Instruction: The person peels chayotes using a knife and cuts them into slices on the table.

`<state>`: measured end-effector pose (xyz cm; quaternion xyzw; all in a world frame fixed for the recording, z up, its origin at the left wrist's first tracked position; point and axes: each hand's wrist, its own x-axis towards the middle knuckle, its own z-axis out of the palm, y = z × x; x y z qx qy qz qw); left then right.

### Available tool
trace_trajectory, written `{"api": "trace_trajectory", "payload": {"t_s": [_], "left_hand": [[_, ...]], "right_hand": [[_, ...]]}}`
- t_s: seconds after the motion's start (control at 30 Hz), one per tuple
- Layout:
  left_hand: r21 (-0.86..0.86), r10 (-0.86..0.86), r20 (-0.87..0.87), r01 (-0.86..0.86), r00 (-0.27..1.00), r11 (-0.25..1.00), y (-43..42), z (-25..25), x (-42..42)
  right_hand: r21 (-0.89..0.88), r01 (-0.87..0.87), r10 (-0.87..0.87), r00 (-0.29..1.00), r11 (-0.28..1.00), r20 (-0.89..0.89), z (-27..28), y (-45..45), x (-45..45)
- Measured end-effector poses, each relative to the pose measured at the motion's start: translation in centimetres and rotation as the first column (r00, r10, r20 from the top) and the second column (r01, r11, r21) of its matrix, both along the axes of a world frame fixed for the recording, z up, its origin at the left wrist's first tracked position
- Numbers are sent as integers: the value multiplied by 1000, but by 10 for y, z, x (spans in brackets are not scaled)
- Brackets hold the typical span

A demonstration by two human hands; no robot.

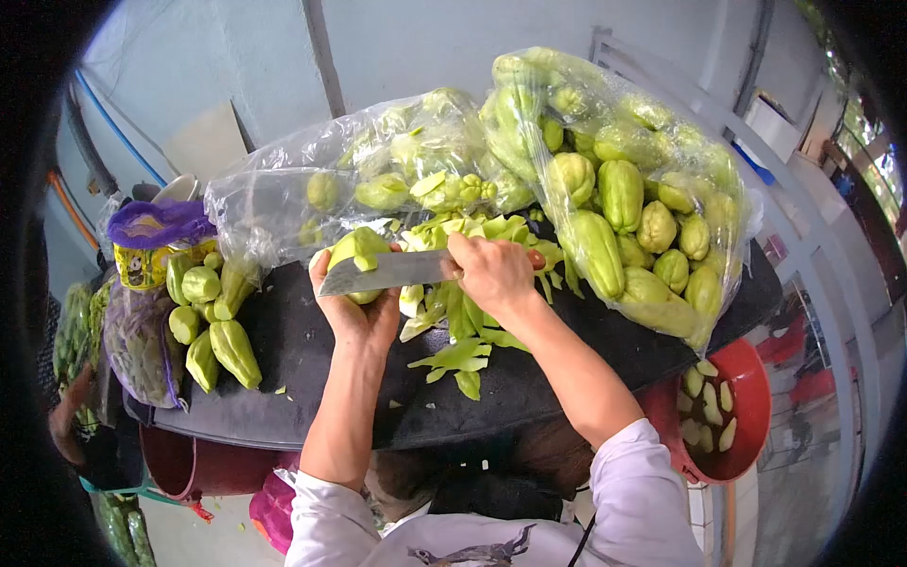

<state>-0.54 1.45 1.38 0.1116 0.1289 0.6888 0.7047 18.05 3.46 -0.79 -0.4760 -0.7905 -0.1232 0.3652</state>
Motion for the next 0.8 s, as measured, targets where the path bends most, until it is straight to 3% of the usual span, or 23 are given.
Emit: {"api": "trace_trajectory", "payload": {"t_s": [0.23,0.5,0.57,0.7,0.73,0.8], "left_hand": [[-64,5,-55,-8,998,998,-2,-6,10],[66,-40,-83,46,996,997,-1,-12,7],[-23,31,-96,-33,995,999,-3,-14,15],[-28,12,-196,-18,980,999,-9,-13,16],[-53,34,-172,-44,984,998,-15,-3,19],[33,3,-180,3,984,999,-10,-10,12]], "right_hand": [[-25,-55,55,998,998,-18,17,-19,-20],[-77,-2,1,1000,997,-18,13,-11,-2],[-4,-18,17,996,1000,-83,12,-16,-11],[-52,-65,58,991,997,-117,9,-8,-3],[-66,-12,8,998,998,-56,9,-5,2],[-87,12,-16,998,996,-53,9,-3,9]]}}
